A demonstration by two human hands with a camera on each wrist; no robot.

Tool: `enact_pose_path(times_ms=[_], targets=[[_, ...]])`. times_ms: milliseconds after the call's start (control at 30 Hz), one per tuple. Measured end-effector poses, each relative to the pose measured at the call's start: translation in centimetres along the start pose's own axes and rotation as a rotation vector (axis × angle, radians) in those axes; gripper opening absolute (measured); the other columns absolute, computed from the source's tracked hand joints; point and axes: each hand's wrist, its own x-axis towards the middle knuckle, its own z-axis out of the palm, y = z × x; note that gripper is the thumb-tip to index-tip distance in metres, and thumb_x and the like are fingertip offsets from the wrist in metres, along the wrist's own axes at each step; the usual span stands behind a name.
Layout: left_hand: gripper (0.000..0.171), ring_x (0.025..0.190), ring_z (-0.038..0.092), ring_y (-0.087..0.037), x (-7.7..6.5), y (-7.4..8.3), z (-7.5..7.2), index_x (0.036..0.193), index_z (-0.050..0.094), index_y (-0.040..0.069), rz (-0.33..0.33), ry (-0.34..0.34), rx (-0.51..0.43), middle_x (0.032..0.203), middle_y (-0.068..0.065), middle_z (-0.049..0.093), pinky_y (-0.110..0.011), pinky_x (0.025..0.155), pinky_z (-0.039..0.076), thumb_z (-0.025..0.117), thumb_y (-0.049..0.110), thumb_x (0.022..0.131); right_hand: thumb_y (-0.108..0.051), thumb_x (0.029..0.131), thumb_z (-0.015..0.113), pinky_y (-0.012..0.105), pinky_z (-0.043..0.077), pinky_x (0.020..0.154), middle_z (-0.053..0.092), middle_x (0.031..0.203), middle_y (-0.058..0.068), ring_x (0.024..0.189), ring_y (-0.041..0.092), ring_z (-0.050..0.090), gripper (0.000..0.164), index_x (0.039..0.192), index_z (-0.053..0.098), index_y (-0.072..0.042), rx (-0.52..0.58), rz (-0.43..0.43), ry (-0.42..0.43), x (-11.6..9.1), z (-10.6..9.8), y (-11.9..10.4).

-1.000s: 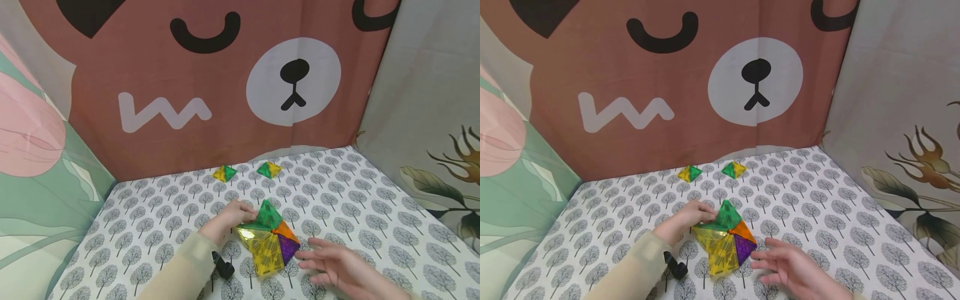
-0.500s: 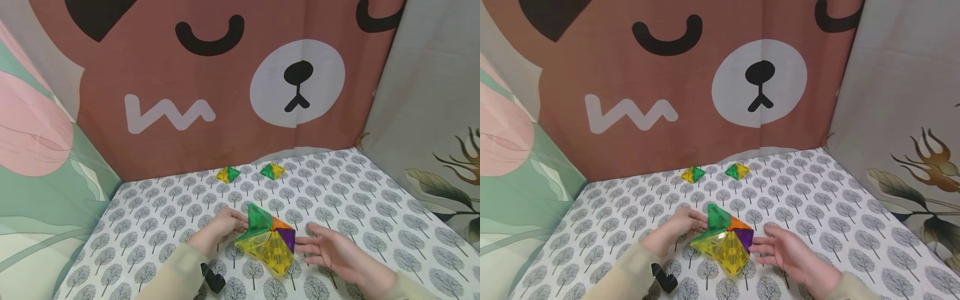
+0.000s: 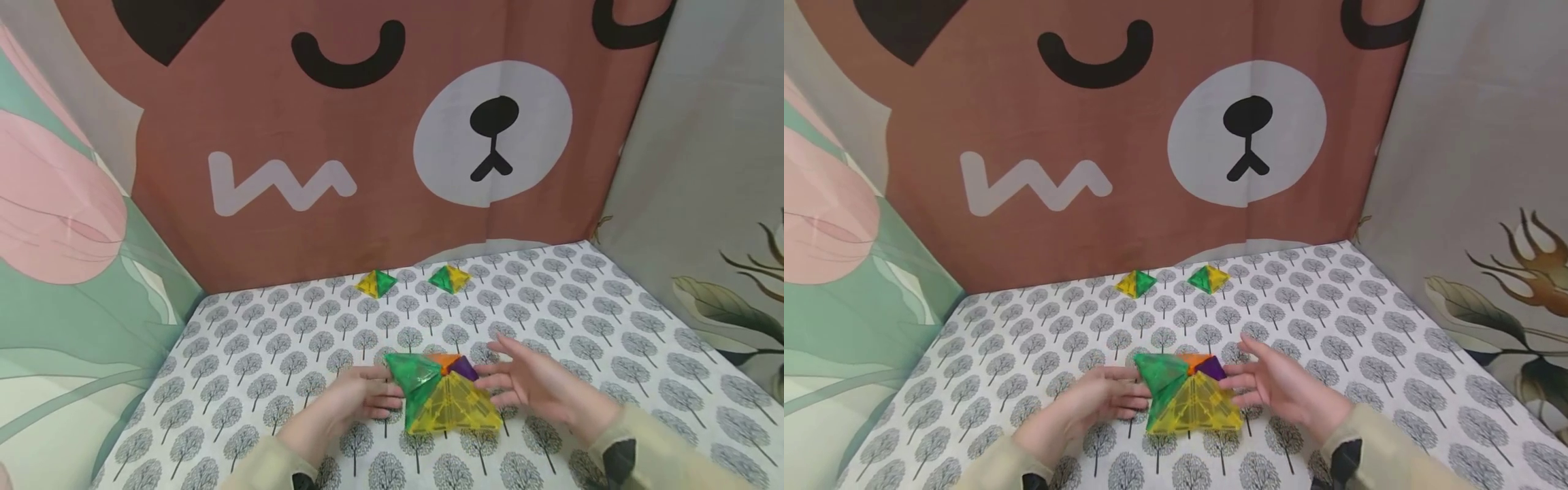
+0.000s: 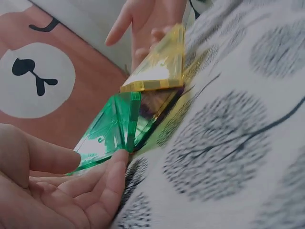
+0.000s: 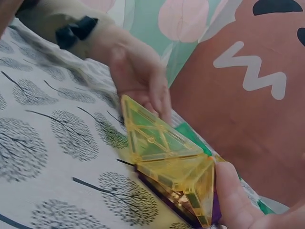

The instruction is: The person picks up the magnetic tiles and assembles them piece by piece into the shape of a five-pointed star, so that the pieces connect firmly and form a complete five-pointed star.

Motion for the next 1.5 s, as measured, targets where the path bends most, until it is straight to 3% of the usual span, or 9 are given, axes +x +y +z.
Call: enact_pose_path(times_ms=[267, 467, 567, 733, 967, 1100, 1300, 1500], targets=[[0.052, 0.103, 0.067, -0.036, -2.1, -0.7, 0.2, 0.139, 0.037, -0.019, 0.040, -0.051, -0.115, 0.114, -0.027, 0.066, -0.043, 0.087, 0.056, 0.053, 0.002, 0.094, -0.054, 0.105, 0.032, 0.035, 0.058, 0.081, 0.020, 0.150, 0.040, 0.100, 0.023, 0.066, 0.085, 0.154, -0.010, 0.001, -0.051, 0.014, -0.030, 1.4, -0.1, -0.3], [0.052, 0.104, 0.066, -0.038, -2.6, -0.7, 0.1, 0.138, 0.036, -0.021, 0.042, -0.043, -0.115, 0.114, -0.029, 0.065, -0.042, 0.089, 0.055, 0.053, 0.002, 0.094, -0.056, 0.104, 0.033, 0.036, 0.058, 0.080, 0.025, 0.149, 0.039, 0.101, 0.025, 0.066, 0.086, 0.154, -0.005, 0.003, -0.089, 0.014, -0.008, 2.0, -0.1, -0.4], [0.052, 0.102, 0.067, -0.037, -2.6, -0.5, -0.9, 0.137, 0.034, -0.023, 0.047, 0.002, -0.063, 0.113, -0.029, 0.066, -0.042, 0.087, 0.056, 0.052, 0.001, 0.095, -0.057, 0.103, 0.034, 0.040, 0.057, 0.084, 0.027, 0.149, 0.038, 0.107, 0.030, 0.064, 0.087, 0.154, -0.002, 0.005, -0.143, 0.012, 0.035, 2.3, -0.4, -0.6], [0.048, 0.106, 0.066, -0.038, -1.8, 0.3, -4.1, 0.137, 0.034, -0.023, 0.038, 0.121, -0.009, 0.118, -0.031, 0.063, -0.042, 0.088, 0.056, 0.048, 0.002, 0.098, -0.055, 0.104, 0.035, 0.048, 0.049, 0.097, 0.027, 0.148, 0.039, 0.126, 0.043, 0.050, 0.087, 0.153, 0.001, 0.008, -0.226, -0.007, 0.097, 2.9, -1.5, -1.3], [0.046, 0.117, 0.058, -0.041, 0.9, 1.3, -8.7, 0.141, 0.033, -0.019, 0.045, 0.304, -0.078, 0.129, -0.035, 0.054, -0.043, 0.092, 0.053, 0.044, 0.003, 0.101, -0.058, 0.102, 0.036, 0.050, 0.042, 0.105, 0.033, 0.146, 0.037, 0.132, 0.046, 0.042, 0.088, 0.152, 0.012, 0.010, -0.288, 0.024, 0.101, 5.7, -2.5, -2.6], [0.050, 0.128, 0.048, -0.043, 3.1, 2.2, -10.2, 0.147, 0.024, -0.016, 0.038, 0.306, -0.110, 0.139, -0.036, 0.044, -0.044, 0.100, 0.048, 0.038, 0.007, 0.104, -0.053, 0.105, 0.034, 0.051, 0.040, 0.107, 0.035, 0.146, 0.037, 0.133, 0.045, 0.041, 0.082, 0.152, 0.012, 0.009, -0.294, 0.033, 0.075, 8.7, -1.7, -3.1], [0.052, 0.139, 0.035, -0.038, 6.8, 3.7, -10.0, 0.152, 0.018, -0.009, 0.025, 0.264, -0.038, 0.150, -0.029, 0.035, -0.042, 0.109, 0.039, 0.033, 0.013, 0.107, -0.048, 0.106, 0.034, 0.049, 0.038, 0.108, 0.039, 0.145, 0.034, 0.132, 0.043, 0.042, 0.076, 0.152, 0.013, 0.009, -0.338, 0.014, 0.074, 13.5, 0.1, -3.8], [0.052, 0.140, 0.033, -0.032, 10.2, 4.9, -8.8, 0.153, 0.023, -0.005, 0.028, 0.317, -0.131, 0.153, -0.022, 0.033, -0.039, 0.111, 0.035, 0.036, 0.015, 0.107, -0.043, 0.108, 0.031, 0.049, 0.032, 0.112, 0.029, 0.154, 0.029, 0.139, 0.041, 0.034, 0.071, 0.157, 0.002, -0.001, -0.360, -0.010, 0.011, 17.3, 0.5, -4.7]])
